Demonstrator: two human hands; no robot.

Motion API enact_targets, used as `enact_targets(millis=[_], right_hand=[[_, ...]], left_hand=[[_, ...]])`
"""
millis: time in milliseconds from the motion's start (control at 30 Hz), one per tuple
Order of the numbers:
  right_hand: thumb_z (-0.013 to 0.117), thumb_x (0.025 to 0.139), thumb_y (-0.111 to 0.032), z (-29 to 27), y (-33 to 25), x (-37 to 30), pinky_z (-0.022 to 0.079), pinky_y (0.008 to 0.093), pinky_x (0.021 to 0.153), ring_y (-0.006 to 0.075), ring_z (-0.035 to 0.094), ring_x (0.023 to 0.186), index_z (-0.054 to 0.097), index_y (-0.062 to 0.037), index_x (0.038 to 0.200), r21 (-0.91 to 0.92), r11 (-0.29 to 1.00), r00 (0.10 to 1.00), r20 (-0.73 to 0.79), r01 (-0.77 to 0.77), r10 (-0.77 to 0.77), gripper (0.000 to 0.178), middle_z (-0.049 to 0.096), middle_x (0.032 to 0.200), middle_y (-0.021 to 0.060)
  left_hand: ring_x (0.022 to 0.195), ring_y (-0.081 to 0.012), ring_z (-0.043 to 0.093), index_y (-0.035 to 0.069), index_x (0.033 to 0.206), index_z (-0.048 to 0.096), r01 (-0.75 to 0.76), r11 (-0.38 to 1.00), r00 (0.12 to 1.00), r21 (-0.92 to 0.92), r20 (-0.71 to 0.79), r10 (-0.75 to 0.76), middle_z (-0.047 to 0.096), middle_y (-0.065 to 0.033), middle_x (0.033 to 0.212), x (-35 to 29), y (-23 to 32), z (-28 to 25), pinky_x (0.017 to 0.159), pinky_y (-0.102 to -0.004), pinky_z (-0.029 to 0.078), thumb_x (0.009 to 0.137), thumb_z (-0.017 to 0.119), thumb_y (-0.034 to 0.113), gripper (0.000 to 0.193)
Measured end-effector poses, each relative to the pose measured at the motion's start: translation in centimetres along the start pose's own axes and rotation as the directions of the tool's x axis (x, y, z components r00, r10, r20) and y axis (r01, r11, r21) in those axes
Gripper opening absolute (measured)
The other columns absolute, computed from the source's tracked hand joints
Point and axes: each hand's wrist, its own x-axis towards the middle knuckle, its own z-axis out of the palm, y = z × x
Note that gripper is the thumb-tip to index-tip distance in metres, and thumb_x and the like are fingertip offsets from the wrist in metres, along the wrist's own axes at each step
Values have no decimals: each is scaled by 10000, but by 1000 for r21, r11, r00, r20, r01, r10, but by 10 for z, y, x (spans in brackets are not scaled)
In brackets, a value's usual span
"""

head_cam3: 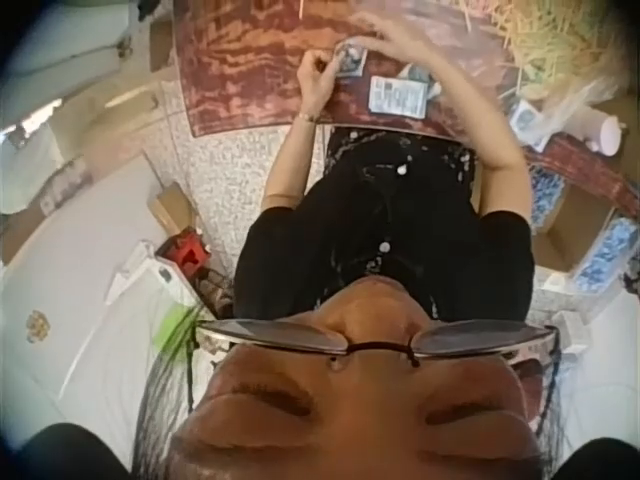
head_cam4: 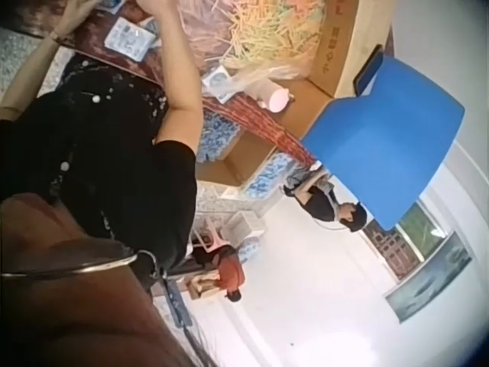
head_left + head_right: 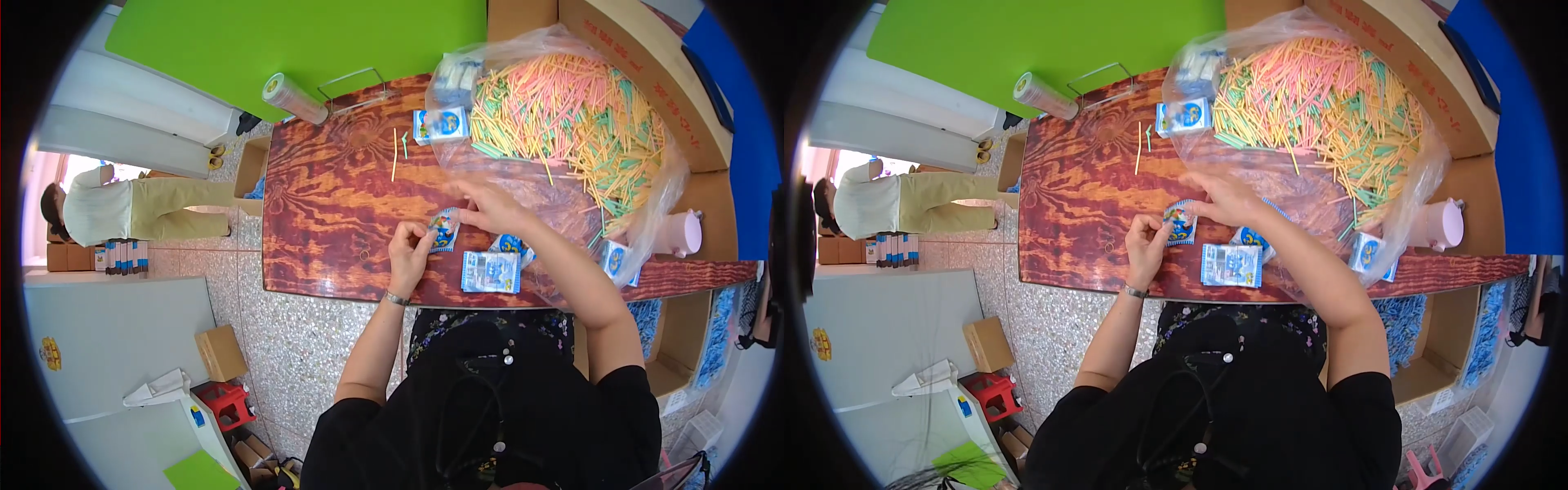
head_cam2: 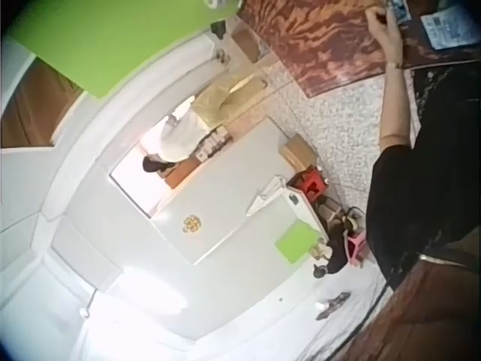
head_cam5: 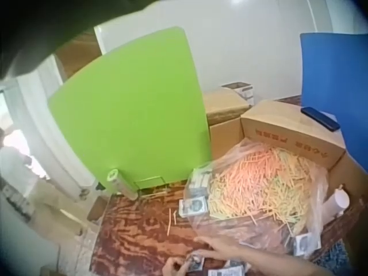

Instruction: Packaging small blue packets into a cardboard box containing colorful padding material.

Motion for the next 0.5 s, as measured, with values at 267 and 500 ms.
enact_targets(millis=[267,500], right_hand=[[669,842,-173,-12,-9,39,481,433,735,343,615,843,634,-61,896,-174,980,990,-77,102,-117,130,642,867,145],[629,870,-235,14,1,99,515,448,763,360,648,910,609,-85,1114,11,997,997,-34,-72,73,288,677,959,148]], left_hand=[[784,-78,611,-22,994,614,-73,971,997,228,39,66,673,-61,906,82,3,4,737,-242,519,883,672,37,139],[677,-32,516,-3,829,594,-33,992,998,121,-42,38,580,14,742,125,9,-46,602,-213,458,893,648,26,89]])
